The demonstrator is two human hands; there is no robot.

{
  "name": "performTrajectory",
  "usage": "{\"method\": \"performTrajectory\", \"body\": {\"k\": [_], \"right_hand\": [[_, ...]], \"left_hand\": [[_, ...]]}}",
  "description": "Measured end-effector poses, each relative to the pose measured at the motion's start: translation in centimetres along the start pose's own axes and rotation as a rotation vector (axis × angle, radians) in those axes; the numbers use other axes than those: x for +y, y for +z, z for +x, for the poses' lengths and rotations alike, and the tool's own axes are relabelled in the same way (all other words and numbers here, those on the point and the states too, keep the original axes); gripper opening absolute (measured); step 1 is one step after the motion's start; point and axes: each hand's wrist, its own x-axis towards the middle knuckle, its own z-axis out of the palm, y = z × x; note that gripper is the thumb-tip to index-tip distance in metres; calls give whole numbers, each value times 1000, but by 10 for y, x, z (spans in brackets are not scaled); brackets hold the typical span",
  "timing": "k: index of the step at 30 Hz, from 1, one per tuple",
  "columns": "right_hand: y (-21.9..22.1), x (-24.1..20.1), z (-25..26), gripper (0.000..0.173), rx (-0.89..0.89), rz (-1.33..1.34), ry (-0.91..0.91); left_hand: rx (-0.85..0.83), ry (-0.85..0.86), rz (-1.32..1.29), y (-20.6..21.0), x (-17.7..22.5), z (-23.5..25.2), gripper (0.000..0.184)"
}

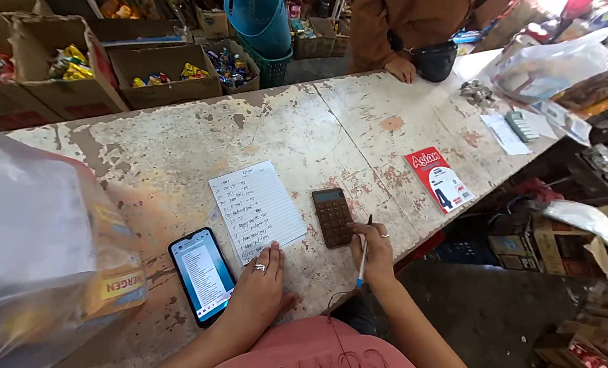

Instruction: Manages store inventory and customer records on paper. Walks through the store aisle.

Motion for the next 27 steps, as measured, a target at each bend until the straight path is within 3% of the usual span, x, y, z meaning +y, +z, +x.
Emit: {"method": "performTrajectory", "body": {"k": [3,6,10,11,13,16,20,24,27], "right_hand": [[-7,17,-11,22,-43,-3,73],[-1,6,-13,26,-25,221,88],[25,-51,6,68,-249,700,73],[34,-64,15,65,-294,729,15],[52,-83,36,42,-333,756,-19],[74,-92,70,20,-431,778,198],[90,-89,81,31,-477,705,355],[92,-86,69,28,-363,733,320],[92,-84,69,29,-377,735,339]], "left_hand": [[-2,4,28,0,1,1,90],[3,4,38,0,2,1,92],[-3,3,22,-1,3,2,91],[-18,-1,25,-2,3,2,89],[4,-3,16,-1,2,2,83],[41,7,-22,1,1,1,87],[24,12,-24,-1,-2,2,90],[11,24,-1,-2,-2,2,89],[32,23,8,0,-2,2,90]]}}
